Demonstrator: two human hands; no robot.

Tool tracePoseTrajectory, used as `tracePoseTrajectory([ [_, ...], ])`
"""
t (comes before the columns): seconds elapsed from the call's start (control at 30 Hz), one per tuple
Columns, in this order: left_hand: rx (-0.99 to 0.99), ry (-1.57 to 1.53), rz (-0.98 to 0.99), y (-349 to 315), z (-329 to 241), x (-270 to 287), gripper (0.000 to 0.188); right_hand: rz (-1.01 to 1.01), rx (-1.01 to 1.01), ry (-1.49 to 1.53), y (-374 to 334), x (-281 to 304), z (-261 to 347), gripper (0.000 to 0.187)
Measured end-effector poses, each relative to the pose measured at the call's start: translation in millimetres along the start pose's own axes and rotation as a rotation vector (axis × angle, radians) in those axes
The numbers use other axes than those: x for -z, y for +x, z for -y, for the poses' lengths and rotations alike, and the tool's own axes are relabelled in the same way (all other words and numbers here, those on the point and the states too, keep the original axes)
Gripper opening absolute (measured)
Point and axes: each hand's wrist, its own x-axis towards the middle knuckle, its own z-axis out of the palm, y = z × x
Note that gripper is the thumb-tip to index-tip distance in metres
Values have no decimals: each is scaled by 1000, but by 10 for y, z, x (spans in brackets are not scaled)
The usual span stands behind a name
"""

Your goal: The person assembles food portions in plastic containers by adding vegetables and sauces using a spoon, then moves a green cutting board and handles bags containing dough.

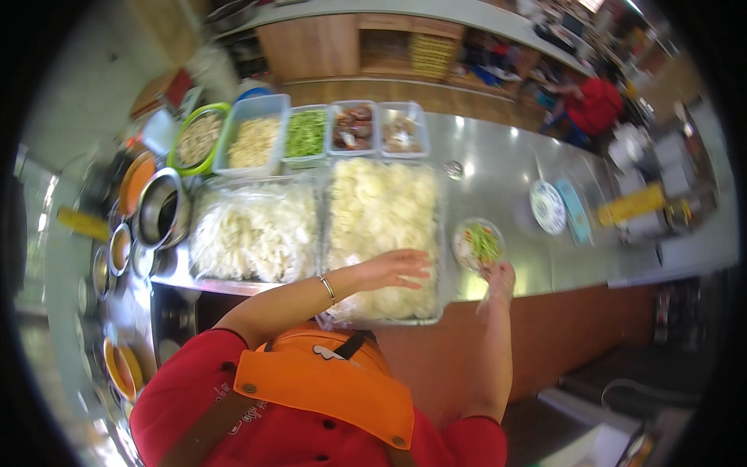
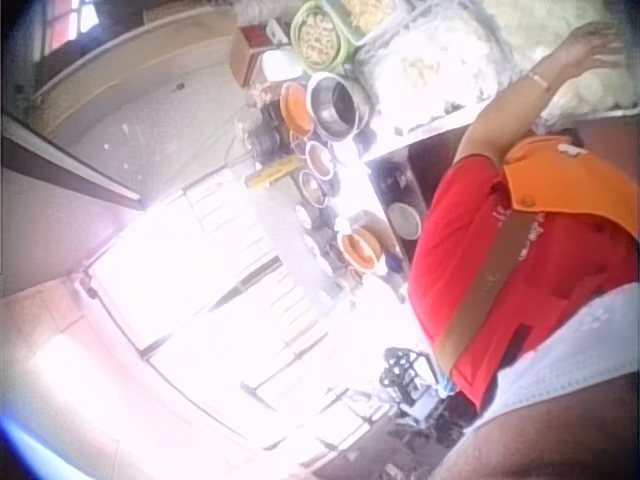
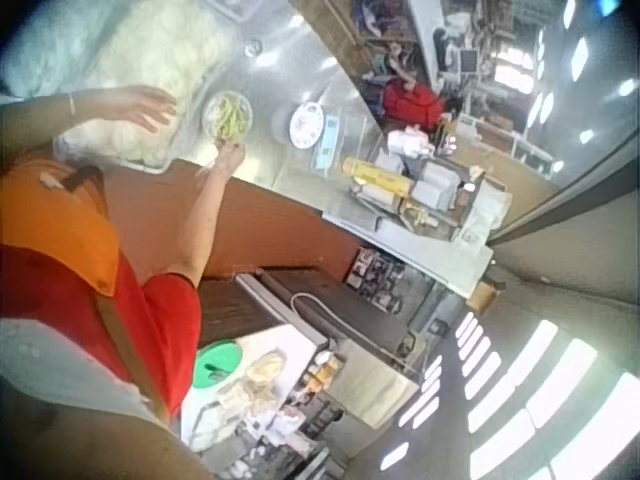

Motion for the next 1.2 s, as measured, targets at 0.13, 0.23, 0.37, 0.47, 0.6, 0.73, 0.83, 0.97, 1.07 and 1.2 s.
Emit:
tracePoseTrajectory([
  [0.13,-6,144,-81,-709,-91,583,32,-85,-37,253,754,206,-795,24],
  [0.23,-115,177,-308,-1592,-126,1018,22,-98,-76,112,869,-78,-967,18],
  [0.37,-311,172,-539,-2601,-229,1538,17,-87,-280,-98,803,-428,-756,16],
  [0.47,-433,180,-796,-3234,-643,2059,16,-201,18,-271,714,-692,-424,23],
  [0.6,-552,633,-1281,-4078,-1438,3398,23,-236,711,-442,437,-875,-16,33],
  [0.73,-655,1427,-1610,-4840,-2345,4447,33,5,500,-514,-754,-2899,1114,33],
  [0.83,-635,1853,-1658,-4958,-3031,5114,35,234,702,-552,-1346,-4452,1345,32],
  [0.97,-304,2145,-1574,-5122,-3464,5934,32,683,1020,-904,-1935,-6665,1746,48],
  [1.07,5,2201,-1341,-5121,-3812,6082,17,815,1083,-1108,-1959,-7943,1858,60],
  [1.2,-27,2246,-1182,-5292,-4007,6281,10,924,979,-1239,-1762,-9267,1911,73],
])
